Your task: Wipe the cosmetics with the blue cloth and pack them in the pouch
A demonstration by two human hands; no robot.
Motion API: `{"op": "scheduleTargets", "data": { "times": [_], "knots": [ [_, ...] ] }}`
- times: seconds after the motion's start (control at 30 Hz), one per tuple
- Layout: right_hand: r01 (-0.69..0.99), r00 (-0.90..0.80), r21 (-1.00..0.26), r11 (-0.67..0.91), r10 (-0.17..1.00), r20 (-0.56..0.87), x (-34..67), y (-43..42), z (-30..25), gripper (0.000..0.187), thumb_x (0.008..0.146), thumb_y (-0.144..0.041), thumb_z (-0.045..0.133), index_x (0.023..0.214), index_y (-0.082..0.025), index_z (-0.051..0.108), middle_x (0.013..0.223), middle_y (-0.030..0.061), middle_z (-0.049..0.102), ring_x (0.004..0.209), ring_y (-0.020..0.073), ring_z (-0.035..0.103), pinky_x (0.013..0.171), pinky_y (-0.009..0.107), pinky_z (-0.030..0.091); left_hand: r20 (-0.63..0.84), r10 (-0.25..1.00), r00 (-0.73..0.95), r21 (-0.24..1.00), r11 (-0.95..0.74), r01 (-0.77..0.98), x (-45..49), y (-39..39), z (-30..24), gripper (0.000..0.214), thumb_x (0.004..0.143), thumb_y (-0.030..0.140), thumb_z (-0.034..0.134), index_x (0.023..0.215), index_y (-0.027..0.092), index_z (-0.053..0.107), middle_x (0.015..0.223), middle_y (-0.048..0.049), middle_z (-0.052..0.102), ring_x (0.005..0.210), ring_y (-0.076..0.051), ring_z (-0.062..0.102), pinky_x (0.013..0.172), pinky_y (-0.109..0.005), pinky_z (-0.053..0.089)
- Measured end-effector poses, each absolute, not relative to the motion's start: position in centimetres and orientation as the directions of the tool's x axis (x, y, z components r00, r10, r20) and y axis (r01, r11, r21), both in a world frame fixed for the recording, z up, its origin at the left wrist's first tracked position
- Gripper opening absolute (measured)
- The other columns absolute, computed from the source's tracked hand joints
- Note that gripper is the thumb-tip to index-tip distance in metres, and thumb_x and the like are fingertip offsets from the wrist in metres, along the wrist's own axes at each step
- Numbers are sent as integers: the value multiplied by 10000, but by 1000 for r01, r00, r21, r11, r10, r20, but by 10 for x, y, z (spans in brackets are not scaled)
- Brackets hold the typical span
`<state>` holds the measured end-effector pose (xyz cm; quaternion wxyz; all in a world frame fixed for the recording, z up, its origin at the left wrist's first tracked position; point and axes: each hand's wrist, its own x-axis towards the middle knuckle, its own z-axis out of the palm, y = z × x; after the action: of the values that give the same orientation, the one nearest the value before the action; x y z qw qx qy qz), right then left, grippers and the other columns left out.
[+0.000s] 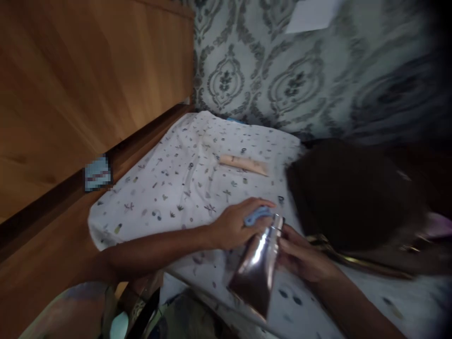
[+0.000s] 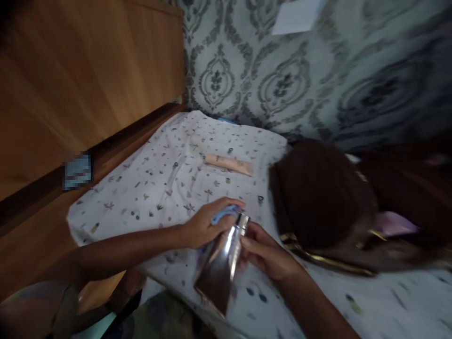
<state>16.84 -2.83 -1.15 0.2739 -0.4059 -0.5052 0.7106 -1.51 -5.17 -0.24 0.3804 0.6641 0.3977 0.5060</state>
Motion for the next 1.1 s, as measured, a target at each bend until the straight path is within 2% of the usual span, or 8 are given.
{"op": "scheduleTargets", "data": {
  "times": [0.07,0.23,0.37,0.43,0.67,0.83,1.0,1.1],
  "knots": [
    [-123,-640,-902,-413,728,-246,164,-21,-5,528,517,-571,927,815,-212,681,609,-20,590,450,110,513,430,219,449,270,953,139,958,-281,63,-13,-51,-2,342,941,417,568,1205,217,653,1162,-84,702,1088,-245,656,1010,-347,482],
    [-332,-586,-896,-295,809,-49,166,-7,-5,465,607,-489,915,864,-196,662,656,-40,610,491,92,552,477,199,469,122,967,225,984,-88,-154,-10,-45,0,456,807,495,752,1155,209,684,1066,-71,735,1008,-238,672,944,-313,509],
    [-379,-553,-902,-205,832,44,169,-4,-4,494,637,-519,896,911,-185,656,694,-25,662,487,85,576,488,189,459,-25,945,327,989,71,-130,-18,-40,2,431,685,560,830,833,170,721,791,-70,733,712,-208,674,750,-298,554],
    [-416,-508,-898,-142,855,100,170,-5,0,473,664,-522,881,896,-185,643,685,-27,657,494,86,578,492,187,454,-133,917,375,977,184,-105,-21,-39,0,450,673,566,833,852,168,724,743,-76,726,630,-212,666,635,-302,547],
    [-457,-461,-889,-20,860,218,184,-12,24,504,661,-452,897,990,-225,591,898,-29,663,566,85,608,518,205,495,-298,946,131,935,316,-160,-26,-39,-11,569,432,471,952,859,179,715,736,-41,735,672,-242,680,685,-326,555],
    [-426,-423,-903,60,869,257,219,-31,38,384,746,-450,836,857,-203,563,782,-41,572,627,93,605,561,199,480,-245,956,161,968,251,-19,-28,-30,10,558,448,436,944,892,189,713,738,-16,711,676,-219,658,649,-291,529],
    [-364,-323,-903,228,878,352,264,-51,56,277,791,-274,798,1016,-217,649,934,-5,621,769,101,621,698,222,527,-142,929,342,988,112,107,-2,-15,50,465,514,420,927,867,181,742,781,-44,725,739,-239,667,676,-288,531],
    [-354,-249,-887,297,884,395,292,-58,72,258,798,-260,789,1026,-232,671,901,7,659,731,124,644,628,238,543,-34,973,226,999,25,41,24,-8,66,512,520,501,917,882,185,740,832,-56,732,776,-243,675,681,-287,547]
  ]
}}
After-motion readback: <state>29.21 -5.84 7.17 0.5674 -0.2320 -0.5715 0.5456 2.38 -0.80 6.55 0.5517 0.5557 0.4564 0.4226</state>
